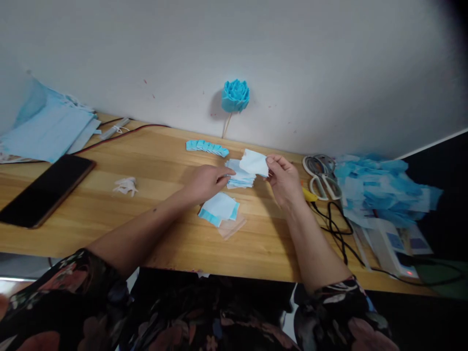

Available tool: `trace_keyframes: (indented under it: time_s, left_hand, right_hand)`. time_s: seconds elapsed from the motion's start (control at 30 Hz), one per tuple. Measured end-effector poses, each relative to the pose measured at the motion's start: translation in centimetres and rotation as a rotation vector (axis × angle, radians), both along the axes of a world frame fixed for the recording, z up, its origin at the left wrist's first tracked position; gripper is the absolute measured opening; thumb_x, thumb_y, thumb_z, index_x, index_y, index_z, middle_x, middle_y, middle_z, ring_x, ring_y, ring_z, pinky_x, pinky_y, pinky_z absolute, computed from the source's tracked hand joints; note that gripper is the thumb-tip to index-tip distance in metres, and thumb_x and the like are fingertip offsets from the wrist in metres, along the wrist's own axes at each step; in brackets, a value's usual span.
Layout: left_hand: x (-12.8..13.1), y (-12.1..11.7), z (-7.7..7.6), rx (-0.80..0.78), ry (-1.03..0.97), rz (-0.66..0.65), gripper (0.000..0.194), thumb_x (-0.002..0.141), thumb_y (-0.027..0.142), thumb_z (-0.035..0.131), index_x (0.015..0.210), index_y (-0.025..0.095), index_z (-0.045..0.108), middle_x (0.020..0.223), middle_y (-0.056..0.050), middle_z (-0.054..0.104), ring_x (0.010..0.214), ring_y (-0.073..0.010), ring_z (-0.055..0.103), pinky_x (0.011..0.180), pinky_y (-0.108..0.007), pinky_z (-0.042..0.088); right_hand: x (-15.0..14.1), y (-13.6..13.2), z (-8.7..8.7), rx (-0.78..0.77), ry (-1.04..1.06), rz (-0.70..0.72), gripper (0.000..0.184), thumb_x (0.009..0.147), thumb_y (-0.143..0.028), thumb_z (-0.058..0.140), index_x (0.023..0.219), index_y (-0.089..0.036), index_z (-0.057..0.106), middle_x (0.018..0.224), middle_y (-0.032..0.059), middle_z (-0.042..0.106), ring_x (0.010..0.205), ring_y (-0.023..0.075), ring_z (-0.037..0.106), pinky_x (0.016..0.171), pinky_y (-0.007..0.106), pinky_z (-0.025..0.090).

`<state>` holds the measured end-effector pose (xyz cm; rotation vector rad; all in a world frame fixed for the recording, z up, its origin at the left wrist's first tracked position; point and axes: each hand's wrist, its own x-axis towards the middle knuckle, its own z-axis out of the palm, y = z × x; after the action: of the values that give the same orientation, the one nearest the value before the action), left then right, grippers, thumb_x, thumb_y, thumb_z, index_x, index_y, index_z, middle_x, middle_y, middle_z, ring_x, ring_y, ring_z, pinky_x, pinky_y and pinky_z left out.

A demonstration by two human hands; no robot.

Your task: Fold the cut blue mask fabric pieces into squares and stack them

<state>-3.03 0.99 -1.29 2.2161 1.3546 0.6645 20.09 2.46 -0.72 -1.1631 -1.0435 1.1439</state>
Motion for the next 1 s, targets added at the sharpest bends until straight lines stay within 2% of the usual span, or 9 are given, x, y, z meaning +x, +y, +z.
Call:
trace_keyframes:
  time_s: [0.27,0.5,0.67,0.77,0.83,0.9,1.0]
  left_hand:
    - [-0.1,-0.1,0.3,0.065,0.113,-0.021,0.032,0.098,0.028,0.052,0.117,0.030,0.078,0.104,-0.003,0.081,0.089,-0.0196,0.072,0.072,-0.028,0.046]
    - [-0.2,0.3,-0.5,0.138,0.030,-0.044,0.030,0.093,0.026,0.054,0.105,0.029,0.080,0.087,-0.004,0.080,0.074,-0.0204,0.068,0.063,-0.028,0.040]
    - [-0.2,0.2,-0.4,0.148,-0.041,-0.023,0.027,0.092,0.026,0.054,0.098,0.025,0.080,0.086,-0.004,0.079,0.074,-0.0198,0.068,0.064,-0.028,0.040]
    - [-0.1,0.1,0.0,0.183,-0.137,0.074,0.026,0.090,0.023,0.053,0.097,0.021,0.078,0.083,-0.005,0.078,0.074,-0.0200,0.067,0.068,-0.030,0.045]
    - [0.0,0.2,0.2,0.271,-0.204,0.105,0.025,0.090,0.021,0.052,0.094,0.019,0.077,0.086,-0.005,0.078,0.080,-0.0207,0.069,0.076,-0.033,0.049]
    - [0.1,0.2,0.3,0.380,-0.248,0.068,0.024,0.091,0.020,0.052,0.094,0.018,0.076,0.094,-0.007,0.079,0.091,-0.0219,0.070,0.087,-0.036,0.051]
    - [0.2,0.2,0.0,0.477,-0.235,-0.079,0.027,0.095,0.021,0.051,0.106,0.017,0.075,0.113,-0.010,0.078,0.109,-0.0239,0.070,0.100,-0.042,0.050]
  right_hand:
    - [-0.8,0.7,-0.6,0.063,-0.131,-0.024,0.027,0.068,-0.044,0.081,0.079,-0.022,0.069,0.060,-0.0059,0.057,0.051,0.0079,0.045,0.049,0.023,0.036]
    - [-1.1,1.5,-1.4,0.074,-0.211,-0.008,0.028,0.068,-0.045,0.079,0.077,-0.021,0.068,0.060,-0.0061,0.055,0.053,0.0082,0.041,0.048,0.023,0.031]
    - [-0.8,1.8,-2.1,0.092,-0.257,0.003,0.026,0.071,-0.045,0.077,0.079,-0.021,0.068,0.059,-0.0073,0.054,0.053,0.0083,0.041,0.051,0.023,0.032]
    - [-0.7,2.0,-2.4,0.094,-0.256,-0.007,0.026,0.072,-0.045,0.077,0.080,-0.022,0.068,0.062,-0.0066,0.057,0.057,0.0096,0.046,0.054,0.023,0.037]
    - [-0.8,2.0,-2.5,0.085,-0.254,-0.015,0.025,0.072,-0.045,0.076,0.080,-0.022,0.068,0.063,-0.0061,0.058,0.059,0.0102,0.048,0.055,0.024,0.039]
    - [-0.9,2.0,-2.6,0.072,-0.251,-0.017,0.025,0.072,-0.044,0.075,0.081,-0.021,0.068,0.063,-0.0062,0.059,0.058,0.0101,0.049,0.056,0.024,0.040]
    - [-1.1,1.9,-2.6,0.068,-0.241,-0.014,0.026,0.071,-0.044,0.075,0.081,-0.021,0.068,0.063,-0.0064,0.060,0.058,0.0100,0.049,0.058,0.025,0.041]
